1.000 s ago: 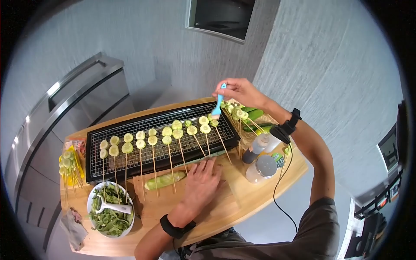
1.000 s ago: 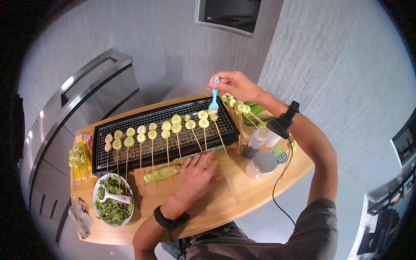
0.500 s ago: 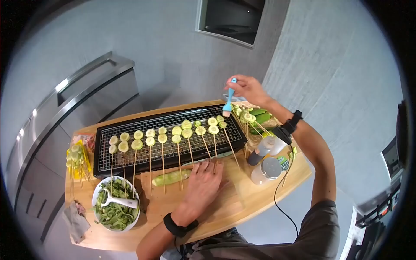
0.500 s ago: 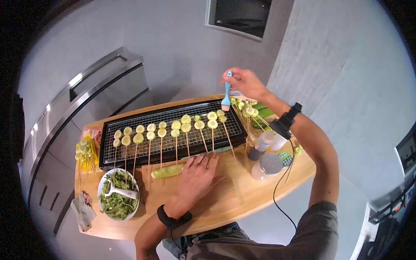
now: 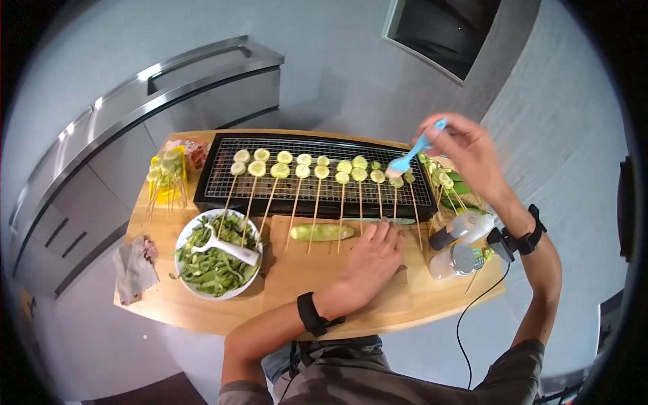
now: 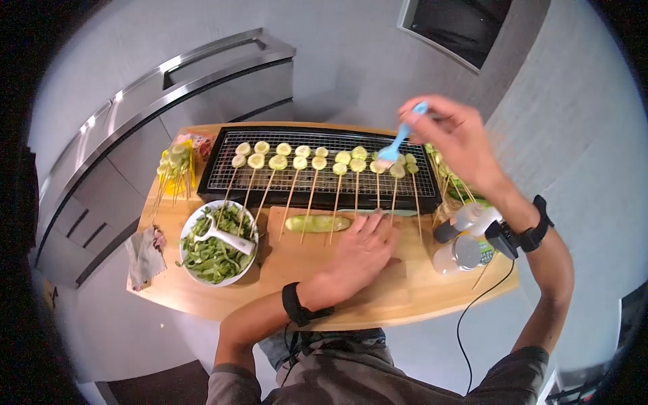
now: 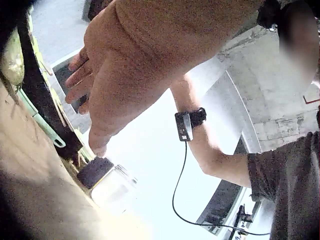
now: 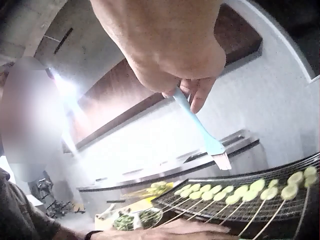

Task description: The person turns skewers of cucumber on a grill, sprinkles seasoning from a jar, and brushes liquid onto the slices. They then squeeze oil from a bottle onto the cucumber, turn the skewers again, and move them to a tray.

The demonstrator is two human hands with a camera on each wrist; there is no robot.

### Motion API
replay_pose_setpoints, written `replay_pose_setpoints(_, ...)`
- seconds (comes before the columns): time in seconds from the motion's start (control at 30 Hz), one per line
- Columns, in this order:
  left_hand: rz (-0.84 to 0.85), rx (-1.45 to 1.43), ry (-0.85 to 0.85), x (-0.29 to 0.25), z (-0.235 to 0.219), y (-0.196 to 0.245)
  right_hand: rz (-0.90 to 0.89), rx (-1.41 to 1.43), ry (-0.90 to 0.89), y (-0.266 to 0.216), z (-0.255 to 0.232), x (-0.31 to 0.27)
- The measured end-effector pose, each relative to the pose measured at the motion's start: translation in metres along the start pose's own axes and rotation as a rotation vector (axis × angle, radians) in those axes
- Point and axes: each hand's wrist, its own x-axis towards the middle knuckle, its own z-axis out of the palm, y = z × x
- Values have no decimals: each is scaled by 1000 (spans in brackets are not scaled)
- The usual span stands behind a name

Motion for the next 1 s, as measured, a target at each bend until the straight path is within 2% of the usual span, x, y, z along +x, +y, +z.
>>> replay_pose_setpoints(0.03,19,-24,-40,-2,-2,2,23,67,-100,-5,18,-3)
replay_pose_setpoints(0.17,93,-110,-46,-17,-13,19,-22,18,-307,-34,86,-12)
replay_pose_setpoints(0.23,199,-268,-175,-25,-24,26,-128,23,-404,-42,110,-15)
replay_pose_setpoints(0.37,257,-263,-162,-37,-31,31,-468,56,-600,-41,144,-15)
replay_pose_setpoints(0.4,293,-203,-187,-37,-30,33,-465,52,-608,-33,155,-17)
replay_pose_setpoints(0.47,325,-144,-207,-39,-22,38,-784,136,-644,-19,175,-20)
replay_pose_setpoints(0.5,316,-140,-132,-42,-14,41,-785,134,-650,-20,180,-21)
replay_pose_setpoints(0.53,306,-138,-60,-43,-14,42,-870,85,-682,-23,185,-23)
replay_pose_setpoints(0.6,307,-90,-36,-46,-12,46,-1020,13,-759,-22,193,-20)
replay_pose_setpoints(0.63,314,-38,-16,-47,-14,47,-1017,17,-766,-17,197,-19)
replay_pose_setpoints(0.67,308,-45,-17,-49,-14,51,-1091,-14,-771,-9,201,-19)
replay_pose_setpoints(0.7,331,-82,-66,-51,-13,55,-1165,-45,-775,-1,206,-19)
replay_pose_setpoints(0.77,348,-123,-115,-56,-15,61,-1176,-41,-793,18,210,-21)
replay_pose_setpoints(0.83,473,-52,-174,-61,-20,66,-1158,-14,-822,35,213,-29)
replay_pose_setpoints(0.87,480,-88,-180,-63,-25,65,-1154,-9,-825,43,213,-35)
replay_pose_setpoints(1.0,521,-63,-253,-64,-44,65,-1024,-84,-819,74,219,-54)
